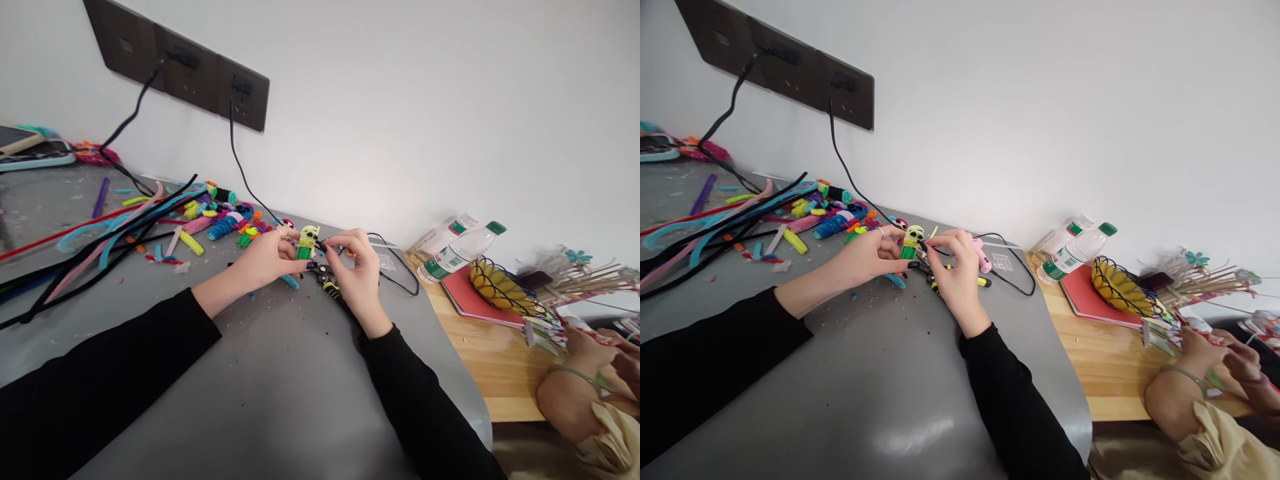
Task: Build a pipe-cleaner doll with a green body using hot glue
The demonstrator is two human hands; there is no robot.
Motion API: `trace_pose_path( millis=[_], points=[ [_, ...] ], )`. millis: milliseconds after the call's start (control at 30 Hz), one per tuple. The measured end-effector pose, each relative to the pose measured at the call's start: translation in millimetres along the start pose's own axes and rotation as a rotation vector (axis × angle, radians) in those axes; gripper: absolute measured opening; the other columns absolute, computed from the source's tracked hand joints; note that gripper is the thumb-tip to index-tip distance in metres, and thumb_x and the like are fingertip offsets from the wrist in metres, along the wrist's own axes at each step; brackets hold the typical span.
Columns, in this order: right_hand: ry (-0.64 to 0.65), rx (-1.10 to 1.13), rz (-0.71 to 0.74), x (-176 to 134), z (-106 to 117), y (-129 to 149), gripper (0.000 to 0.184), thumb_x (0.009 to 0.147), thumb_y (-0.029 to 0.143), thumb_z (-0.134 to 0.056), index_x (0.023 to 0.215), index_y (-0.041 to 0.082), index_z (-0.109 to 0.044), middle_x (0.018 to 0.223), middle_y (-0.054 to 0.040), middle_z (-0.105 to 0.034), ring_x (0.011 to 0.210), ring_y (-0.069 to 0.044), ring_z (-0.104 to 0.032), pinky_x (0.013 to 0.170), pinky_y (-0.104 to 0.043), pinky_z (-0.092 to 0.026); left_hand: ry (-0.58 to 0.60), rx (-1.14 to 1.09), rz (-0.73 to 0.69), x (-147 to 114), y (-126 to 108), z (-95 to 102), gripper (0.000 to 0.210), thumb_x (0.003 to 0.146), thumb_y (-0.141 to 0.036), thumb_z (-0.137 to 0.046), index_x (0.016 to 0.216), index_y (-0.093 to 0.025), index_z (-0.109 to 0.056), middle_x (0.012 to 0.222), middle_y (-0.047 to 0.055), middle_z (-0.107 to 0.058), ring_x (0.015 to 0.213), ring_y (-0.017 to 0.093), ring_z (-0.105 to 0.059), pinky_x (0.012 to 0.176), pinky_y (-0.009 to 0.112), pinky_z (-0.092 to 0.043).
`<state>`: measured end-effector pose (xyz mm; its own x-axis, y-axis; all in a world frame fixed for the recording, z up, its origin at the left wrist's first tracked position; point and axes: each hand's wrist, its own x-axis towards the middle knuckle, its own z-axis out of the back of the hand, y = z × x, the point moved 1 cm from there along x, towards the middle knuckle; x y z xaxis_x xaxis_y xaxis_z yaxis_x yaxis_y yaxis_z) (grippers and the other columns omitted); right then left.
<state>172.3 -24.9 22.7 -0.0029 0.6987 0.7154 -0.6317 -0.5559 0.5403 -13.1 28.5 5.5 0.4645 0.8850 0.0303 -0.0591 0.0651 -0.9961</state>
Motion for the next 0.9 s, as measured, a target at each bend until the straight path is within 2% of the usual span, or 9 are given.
trace_pose_path(
  millis=[133, 300, 733, 900],
  points=[
    [0.019, -0.201, 0.210, -2.9, -0.9, 5.6, 0.014, 0.098, 0.014, -0.063, 0.093, 0.025, -0.070, 0.093, -0.0034, -0.066, 0.092, -0.020, -0.061, 0.083, -0.038, -0.049, 0.017, -0.010, -0.006, -0.9, -0.2, -1.7, 0.063, 0.061, -0.041, -0.089, 0.110, -0.022, -0.055, 0.061, -0.008, -0.067, 0.067, 0.028, -0.077, 0.068, 0.038, -0.056],
    [0.010, -0.263, 0.318, -3.4, -2.4, 3.5, 0.013, 0.100, 0.013, -0.062, 0.096, 0.024, -0.068, 0.093, -0.0040, -0.065, 0.090, -0.020, -0.058, 0.082, -0.038, -0.048, 0.024, 0.010, 0.011, -2.1, -3.5, -2.3, 0.062, 0.062, -0.039, -0.086, 0.111, -0.021, -0.053, 0.060, -0.009, -0.067, 0.067, 0.028, -0.077, 0.068, 0.037, -0.055],
    [0.016, -0.307, 0.382, -2.6, -2.5, 0.5, 0.011, 0.102, 0.014, -0.063, 0.098, 0.023, -0.069, 0.093, -0.0055, -0.065, 0.090, -0.020, -0.056, 0.078, -0.036, -0.048, 0.034, 0.022, -0.008, -0.4, -1.2, -1.4, 0.062, 0.063, -0.041, -0.085, 0.111, -0.021, -0.052, 0.060, -0.009, -0.068, 0.069, 0.027, -0.077, 0.070, 0.038, -0.055],
    [0.019, -0.322, 0.346, -2.8, -1.4, 1.6, 0.011, 0.103, 0.018, -0.063, 0.103, 0.024, -0.071, 0.095, -0.0057, -0.065, 0.090, -0.021, -0.058, 0.080, -0.038, -0.049, 0.038, 0.002, 0.000, -0.2, -0.9, -1.6, 0.064, 0.061, -0.042, -0.087, 0.110, -0.021, -0.052, 0.059, -0.009, -0.067, 0.067, 0.027, -0.077, 0.069, 0.038, -0.056]
  ],
)
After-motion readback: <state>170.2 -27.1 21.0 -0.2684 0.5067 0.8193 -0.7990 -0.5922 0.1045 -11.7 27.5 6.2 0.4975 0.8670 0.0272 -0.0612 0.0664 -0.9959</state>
